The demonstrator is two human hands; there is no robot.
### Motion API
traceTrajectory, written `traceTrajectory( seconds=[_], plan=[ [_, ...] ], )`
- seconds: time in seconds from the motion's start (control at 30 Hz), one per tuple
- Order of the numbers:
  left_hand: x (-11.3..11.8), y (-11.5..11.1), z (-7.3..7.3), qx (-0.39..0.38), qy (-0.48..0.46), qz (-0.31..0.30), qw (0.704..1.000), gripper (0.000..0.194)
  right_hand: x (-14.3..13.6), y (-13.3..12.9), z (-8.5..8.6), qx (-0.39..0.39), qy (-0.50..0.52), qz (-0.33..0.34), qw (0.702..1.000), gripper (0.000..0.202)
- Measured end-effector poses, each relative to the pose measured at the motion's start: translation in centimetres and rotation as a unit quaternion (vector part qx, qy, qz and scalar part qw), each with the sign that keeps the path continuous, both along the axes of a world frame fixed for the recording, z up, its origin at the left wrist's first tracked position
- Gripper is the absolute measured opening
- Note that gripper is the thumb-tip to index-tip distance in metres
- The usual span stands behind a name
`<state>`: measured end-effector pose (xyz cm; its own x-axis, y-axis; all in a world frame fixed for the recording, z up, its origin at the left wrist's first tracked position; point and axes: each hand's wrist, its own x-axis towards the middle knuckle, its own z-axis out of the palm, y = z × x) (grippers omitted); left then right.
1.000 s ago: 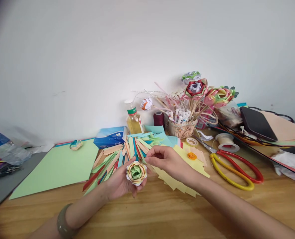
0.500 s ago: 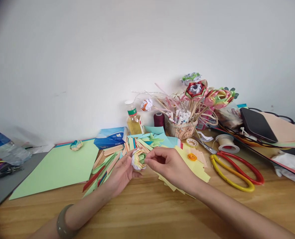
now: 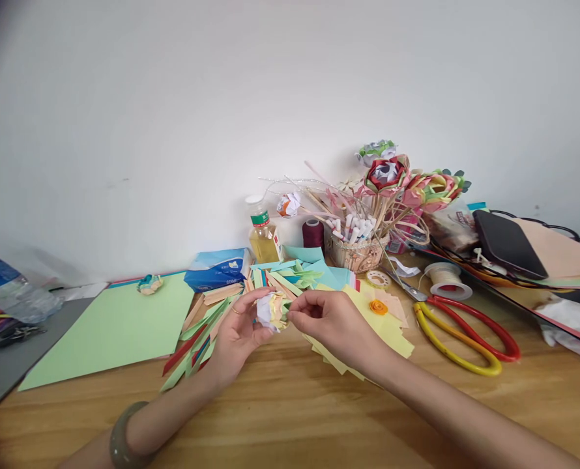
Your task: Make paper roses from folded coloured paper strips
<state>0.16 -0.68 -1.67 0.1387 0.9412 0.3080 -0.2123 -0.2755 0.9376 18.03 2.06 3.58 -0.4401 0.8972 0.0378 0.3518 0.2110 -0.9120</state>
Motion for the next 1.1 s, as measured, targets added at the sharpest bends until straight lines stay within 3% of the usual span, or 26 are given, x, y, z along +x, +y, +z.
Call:
traceTrajectory(
  seconds=[0.2,0.43,0.7,1.03,1.1],
  plan=[
    [0.1,-0.3,-0.3,0.026,0.029,0.028,0.999,0.035,-0.2,-0.5,-0.3,0.115,-0.047,-0.034,0.992,0.014],
    [0.1,-0.2,-0.4,0.026,0.034,0.035,0.998,0.037,-0.1,-0.3,-0.2,0.037,-0.006,-0.011,0.999,0.017],
    [0.2,-0.5,-0.3,0.052,0.061,0.062,0.995,0.034,-0.2,-0.8,-0.6,0.202,-0.093,-0.044,0.974,0.013],
    [0.3,-0.6,-0.4,0.051,0.057,0.051,0.996,0.034,-0.2,-0.9,-1.3,0.293,-0.13,-0.045,0.946,0.012],
    [0.3,-0.6,-0.4,0.05,0.047,0.048,0.996,0.035,-0.1,-0.9,-1.2,0.279,-0.111,-0.035,0.953,0.013]
  ],
)
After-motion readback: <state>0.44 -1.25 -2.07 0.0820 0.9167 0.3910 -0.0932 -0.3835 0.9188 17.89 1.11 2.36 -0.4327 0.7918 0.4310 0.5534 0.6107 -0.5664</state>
